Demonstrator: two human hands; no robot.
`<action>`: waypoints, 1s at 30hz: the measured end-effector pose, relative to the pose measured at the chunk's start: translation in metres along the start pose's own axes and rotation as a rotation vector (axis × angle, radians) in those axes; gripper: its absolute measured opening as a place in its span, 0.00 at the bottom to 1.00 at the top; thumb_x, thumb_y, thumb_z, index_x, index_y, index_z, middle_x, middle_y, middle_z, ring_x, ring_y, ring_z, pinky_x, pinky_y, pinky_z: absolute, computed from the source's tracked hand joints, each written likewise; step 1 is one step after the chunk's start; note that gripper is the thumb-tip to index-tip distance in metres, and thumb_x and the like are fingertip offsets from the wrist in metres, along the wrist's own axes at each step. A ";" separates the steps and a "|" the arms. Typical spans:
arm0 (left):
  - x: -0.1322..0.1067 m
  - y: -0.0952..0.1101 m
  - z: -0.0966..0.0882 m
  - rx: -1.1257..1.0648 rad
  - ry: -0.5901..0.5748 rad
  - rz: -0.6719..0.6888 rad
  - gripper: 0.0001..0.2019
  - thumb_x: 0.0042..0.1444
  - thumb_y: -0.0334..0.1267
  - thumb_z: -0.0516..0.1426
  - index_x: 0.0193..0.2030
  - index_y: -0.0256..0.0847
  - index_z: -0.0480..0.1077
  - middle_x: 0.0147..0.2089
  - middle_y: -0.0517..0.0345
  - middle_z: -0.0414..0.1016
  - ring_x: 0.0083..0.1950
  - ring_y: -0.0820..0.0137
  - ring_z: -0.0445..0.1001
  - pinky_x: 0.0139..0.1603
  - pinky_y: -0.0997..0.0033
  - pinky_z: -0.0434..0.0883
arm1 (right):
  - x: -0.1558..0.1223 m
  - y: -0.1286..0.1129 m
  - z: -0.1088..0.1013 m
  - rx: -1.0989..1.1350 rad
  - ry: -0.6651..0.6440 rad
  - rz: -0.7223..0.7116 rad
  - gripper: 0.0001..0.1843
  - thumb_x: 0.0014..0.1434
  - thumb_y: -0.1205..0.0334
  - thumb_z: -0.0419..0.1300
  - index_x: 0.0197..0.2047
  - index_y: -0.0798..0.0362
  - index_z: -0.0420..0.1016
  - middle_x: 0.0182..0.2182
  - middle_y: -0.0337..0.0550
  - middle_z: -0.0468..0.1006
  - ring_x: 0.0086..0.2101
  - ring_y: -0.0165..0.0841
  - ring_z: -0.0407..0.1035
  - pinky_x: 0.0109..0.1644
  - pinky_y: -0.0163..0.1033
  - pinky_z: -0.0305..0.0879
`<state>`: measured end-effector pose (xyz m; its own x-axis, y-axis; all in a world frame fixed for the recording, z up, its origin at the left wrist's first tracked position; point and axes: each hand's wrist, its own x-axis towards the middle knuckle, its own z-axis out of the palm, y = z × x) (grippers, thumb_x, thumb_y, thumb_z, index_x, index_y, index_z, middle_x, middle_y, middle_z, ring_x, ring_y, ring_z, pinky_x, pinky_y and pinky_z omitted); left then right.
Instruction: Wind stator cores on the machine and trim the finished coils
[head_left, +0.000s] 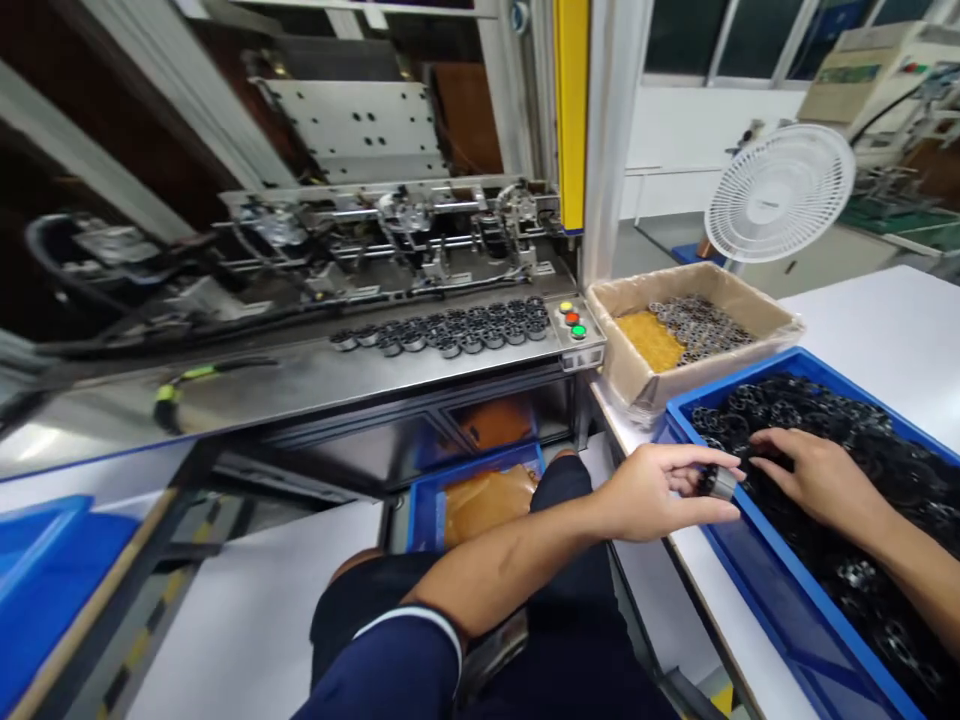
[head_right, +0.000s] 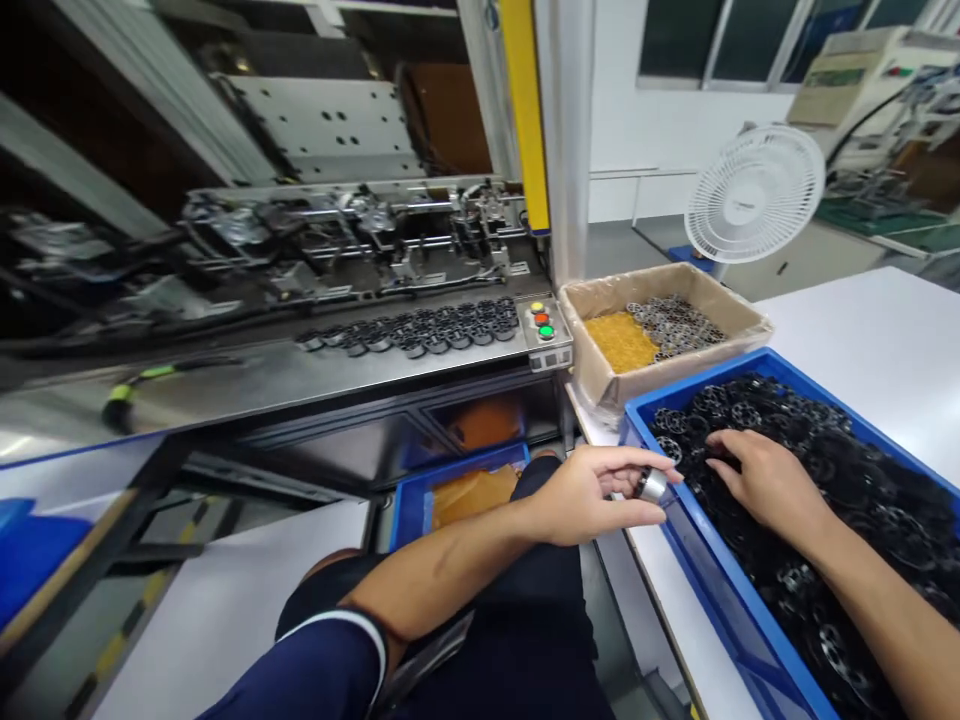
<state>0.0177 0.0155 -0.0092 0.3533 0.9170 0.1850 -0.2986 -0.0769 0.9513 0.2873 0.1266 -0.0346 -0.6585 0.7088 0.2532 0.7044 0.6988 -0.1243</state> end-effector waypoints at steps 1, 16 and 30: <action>0.002 -0.003 0.002 -0.032 0.011 -0.007 0.34 0.45 0.48 0.71 0.57 0.33 0.75 0.49 0.43 0.81 0.33 0.75 0.70 0.38 0.72 0.70 | 0.001 0.000 -0.002 -0.002 0.007 -0.026 0.13 0.64 0.56 0.55 0.44 0.53 0.76 0.37 0.49 0.82 0.36 0.45 0.79 0.42 0.50 0.76; 0.000 0.007 0.002 -0.175 0.082 -0.002 0.28 0.35 0.34 0.76 0.47 0.35 0.78 0.49 0.46 0.83 0.47 0.61 0.83 0.54 0.62 0.77 | -0.012 -0.149 -0.056 0.294 0.508 -0.294 0.17 0.59 0.77 0.63 0.51 0.55 0.73 0.40 0.49 0.82 0.41 0.37 0.79 0.47 0.42 0.78; -0.009 0.012 0.004 -0.146 0.118 -0.020 0.27 0.36 0.32 0.75 0.47 0.35 0.78 0.42 0.51 0.85 0.41 0.64 0.83 0.50 0.64 0.80 | -0.004 -0.135 -0.059 0.243 0.508 -0.335 0.24 0.61 0.72 0.63 0.60 0.52 0.71 0.46 0.53 0.78 0.46 0.41 0.75 0.47 0.49 0.77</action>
<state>0.0145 0.0047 0.0012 0.2562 0.9581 0.1283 -0.4209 -0.0090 0.9071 0.2111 0.0238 0.0380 -0.5828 0.3570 0.7300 0.3641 0.9178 -0.1581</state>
